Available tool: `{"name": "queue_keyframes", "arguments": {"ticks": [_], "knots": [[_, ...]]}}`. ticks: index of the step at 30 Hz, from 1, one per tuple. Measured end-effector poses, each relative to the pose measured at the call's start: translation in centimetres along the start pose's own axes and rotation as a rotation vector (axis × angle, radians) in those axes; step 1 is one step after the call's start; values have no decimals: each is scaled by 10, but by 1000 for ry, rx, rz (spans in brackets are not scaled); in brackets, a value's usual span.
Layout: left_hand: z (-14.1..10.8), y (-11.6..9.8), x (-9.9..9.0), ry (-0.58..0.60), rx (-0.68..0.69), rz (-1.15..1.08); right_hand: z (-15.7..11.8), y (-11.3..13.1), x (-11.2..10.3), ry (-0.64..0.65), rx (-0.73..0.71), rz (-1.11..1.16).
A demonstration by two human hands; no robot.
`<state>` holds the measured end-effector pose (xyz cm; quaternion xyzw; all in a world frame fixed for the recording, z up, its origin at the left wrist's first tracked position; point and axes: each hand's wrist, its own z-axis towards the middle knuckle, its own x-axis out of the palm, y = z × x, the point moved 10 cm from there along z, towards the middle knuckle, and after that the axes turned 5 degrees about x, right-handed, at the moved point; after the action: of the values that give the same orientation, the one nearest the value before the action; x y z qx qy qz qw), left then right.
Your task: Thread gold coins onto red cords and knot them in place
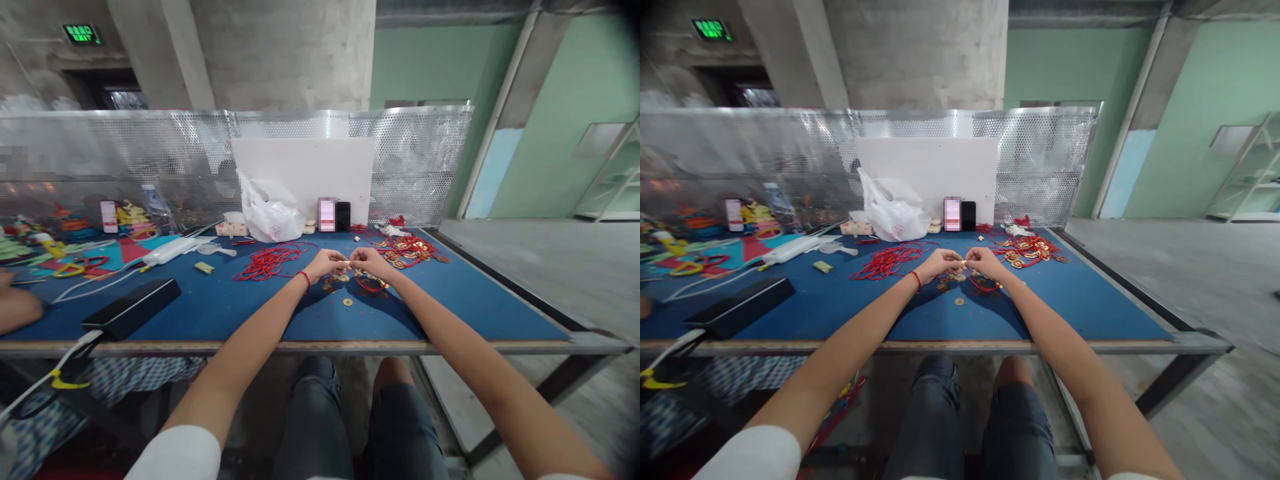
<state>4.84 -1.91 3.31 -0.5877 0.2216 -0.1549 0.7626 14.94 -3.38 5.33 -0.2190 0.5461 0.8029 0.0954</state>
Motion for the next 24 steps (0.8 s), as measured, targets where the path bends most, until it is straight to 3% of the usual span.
{"name": "queue_keyframes", "arguments": {"ticks": [7, 11, 13, 19, 24], "knots": [[6, 0, -14, -96, 37, -66, -1, -13, 2, 67, 141, 255], [10, 2, -29, -172, 65, -175, -4, -15, -13, 76, 216, 572], [11, 2, -36, -201, 82, -215, -5, -12, -30, 41, 187, 760], [12, 4, -44, -246, 65, -313, -12, -26, -108, -425, -15, 1144], [12, 4, -42, -224, 39, -355, -25, -48, -131, -710, 32, 1181]]}}
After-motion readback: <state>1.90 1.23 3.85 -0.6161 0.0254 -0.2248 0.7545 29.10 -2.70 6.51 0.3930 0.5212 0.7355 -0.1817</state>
